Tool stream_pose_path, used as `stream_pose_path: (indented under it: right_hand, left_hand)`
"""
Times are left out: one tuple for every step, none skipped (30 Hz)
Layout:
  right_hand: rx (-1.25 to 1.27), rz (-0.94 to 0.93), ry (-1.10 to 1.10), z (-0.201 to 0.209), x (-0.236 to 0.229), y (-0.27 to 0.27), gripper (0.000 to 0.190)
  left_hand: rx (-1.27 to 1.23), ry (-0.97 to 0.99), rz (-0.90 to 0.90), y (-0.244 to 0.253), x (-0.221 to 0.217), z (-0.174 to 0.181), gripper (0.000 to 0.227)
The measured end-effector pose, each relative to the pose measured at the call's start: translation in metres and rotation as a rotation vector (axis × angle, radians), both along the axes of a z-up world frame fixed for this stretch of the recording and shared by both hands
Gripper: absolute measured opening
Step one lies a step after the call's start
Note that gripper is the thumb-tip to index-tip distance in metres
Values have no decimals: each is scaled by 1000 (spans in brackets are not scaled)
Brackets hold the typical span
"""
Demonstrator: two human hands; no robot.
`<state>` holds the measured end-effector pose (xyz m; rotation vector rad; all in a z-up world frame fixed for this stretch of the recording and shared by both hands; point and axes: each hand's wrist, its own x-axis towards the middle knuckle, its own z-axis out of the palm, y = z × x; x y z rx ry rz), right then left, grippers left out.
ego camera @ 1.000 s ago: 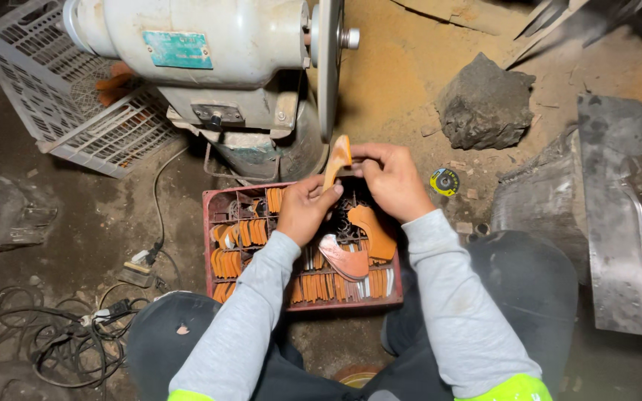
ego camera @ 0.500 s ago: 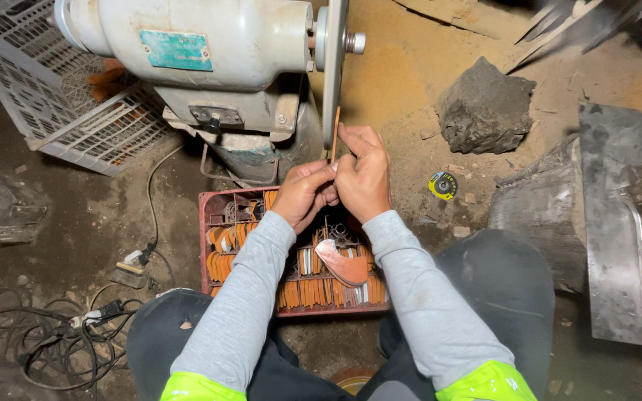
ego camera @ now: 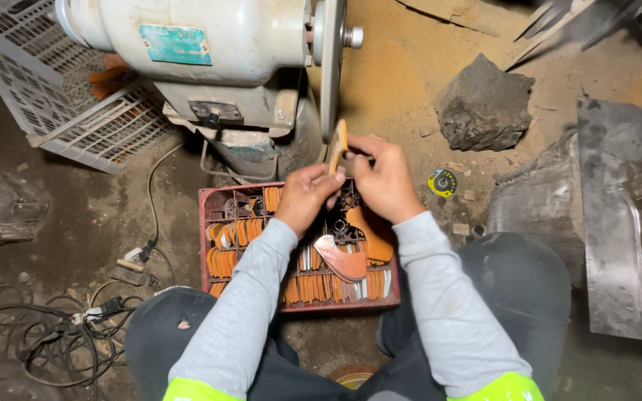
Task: The person sits on the floor and repeatedly picks up orange brake shoes from a crate, grinds their edges against a bench grinder, and returns them to the crate. The person handles the items one at a time and organizes them within the crate compartments.
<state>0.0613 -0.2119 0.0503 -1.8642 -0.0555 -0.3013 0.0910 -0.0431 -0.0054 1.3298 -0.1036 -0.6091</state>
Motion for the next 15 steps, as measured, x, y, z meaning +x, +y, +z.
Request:
stream_pose_path:
  right_hand:
    - [-31,-36,-51,3,5,7,37]
    - [-63,-74,-99,5,9,13,40]
    - [-96,-111,-148,7,13,17,43]
    - [-1,-135,-69,8,16,22,43]
    - [94,-160,11,8,18,26,43]
    - [188,-182,86,8,21,28,44]
    - [154,-179,39,8,20,31,45]
    - [119,-178,-11,6,19,33,46]
    - [84,-177,-60,4,17,33,47]
    - [50,-162,-75,0,13,32,46]
    - [16,-148,-90,-4,8,30,44]
    - [-17,-134,-107,-6,4,26,43]
    - [-10,-21,3,-7,1,17,40]
    - [-2,93,112,-5,-2,3,38]
    - [6,209,220,-3,-5,-9,37]
  left_hand:
    - [-63,22,-14,0,7,4,25]
    - [-127,47,-30,0,15,7,23]
    - [-191,72,-45,0,20,9,22]
    - [-224,95,-52,-1,23,11,21]
    - [-256,117,-59,-1,25,11,20]
    - [-289,134,-66,-1,27,12,19]
    - [-288,143,-65,0,26,11,19]
    - [-289,150,-67,1,25,10,19]
    - [-289,158,-70,2,22,8,19]
    - [-285,149,-71,5,17,5,21]
    - [-281,141,-72,7,11,2,22]
    - [-277,129,-74,10,6,1,24]
    - [-144,-34,-15,12,-3,1,23]
    - [-8,-198,44,13,-13,2,25]
    - [128,-362,103,16,-20,5,30]
